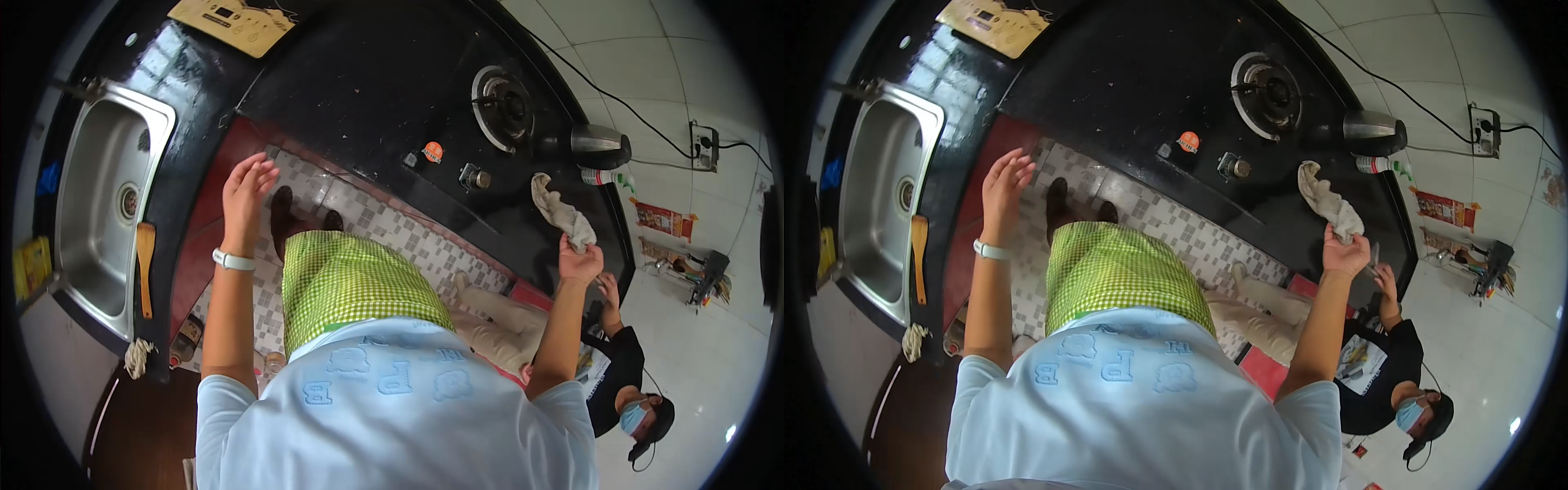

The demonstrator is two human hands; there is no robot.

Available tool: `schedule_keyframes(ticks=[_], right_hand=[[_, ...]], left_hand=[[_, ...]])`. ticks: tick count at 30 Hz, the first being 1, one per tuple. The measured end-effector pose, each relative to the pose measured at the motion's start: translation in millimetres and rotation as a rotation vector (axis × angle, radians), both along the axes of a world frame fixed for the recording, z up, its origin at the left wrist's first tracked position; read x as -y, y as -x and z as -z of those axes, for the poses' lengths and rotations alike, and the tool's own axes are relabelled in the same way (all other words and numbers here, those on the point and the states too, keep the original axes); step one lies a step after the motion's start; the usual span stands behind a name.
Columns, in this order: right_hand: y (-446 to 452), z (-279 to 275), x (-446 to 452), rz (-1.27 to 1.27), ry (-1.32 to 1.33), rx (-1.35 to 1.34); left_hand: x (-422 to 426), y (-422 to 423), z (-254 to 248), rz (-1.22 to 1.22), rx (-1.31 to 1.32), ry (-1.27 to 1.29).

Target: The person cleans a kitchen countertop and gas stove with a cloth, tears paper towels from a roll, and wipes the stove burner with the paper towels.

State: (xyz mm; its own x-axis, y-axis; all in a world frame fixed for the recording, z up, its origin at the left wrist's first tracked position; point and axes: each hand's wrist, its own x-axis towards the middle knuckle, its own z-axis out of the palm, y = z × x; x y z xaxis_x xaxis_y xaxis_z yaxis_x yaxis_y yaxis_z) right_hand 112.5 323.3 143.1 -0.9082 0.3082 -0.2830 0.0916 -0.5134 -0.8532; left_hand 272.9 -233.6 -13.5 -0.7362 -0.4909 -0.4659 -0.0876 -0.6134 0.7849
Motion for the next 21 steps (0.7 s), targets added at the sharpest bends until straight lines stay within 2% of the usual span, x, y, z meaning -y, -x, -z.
schedule_keyframes(ticks=[9, 11, 12, 14, 15, 16, 18, 20, 21], right_hand=[[10, -102, 80, 0.078, -0.151, -0.23], [15, -112, 83, -0.279, 0.128, -0.387], [18, -115, 96, -0.271, 0.129, -0.382], [22, -118, 140, -0.172, 0.06, -0.327], [26, -116, 158, -0.326, 0.153, -0.33], [29, -109, 172, -0.317, 0.152, -0.322], [43, -92, 200, -0.604, 0.268, -0.365], [59, -71, 228, -0.47, 0.195, -0.197], [68, -64, 254, -0.514, 0.153, -0.162]], left_hand=[[-10, 95, -17, 0.354, 0.026, 0.0], [-6, 106, -18, 0.432, 0.032, -0.008], [-5, 110, -19, 0.468, 0.022, -0.015], [-1, 121, -33, 0.565, 0.022, -0.02], [0, 128, -36, 0.608, -0.007, -0.018], [1, 133, -39, 0.654, -0.031, -0.02], [2, 144, -43, 0.673, -0.034, -0.048], [6, 155, -41, 0.682, -0.051, 0.026], [8, 158, -36, 0.677, -0.069, 0.068]])
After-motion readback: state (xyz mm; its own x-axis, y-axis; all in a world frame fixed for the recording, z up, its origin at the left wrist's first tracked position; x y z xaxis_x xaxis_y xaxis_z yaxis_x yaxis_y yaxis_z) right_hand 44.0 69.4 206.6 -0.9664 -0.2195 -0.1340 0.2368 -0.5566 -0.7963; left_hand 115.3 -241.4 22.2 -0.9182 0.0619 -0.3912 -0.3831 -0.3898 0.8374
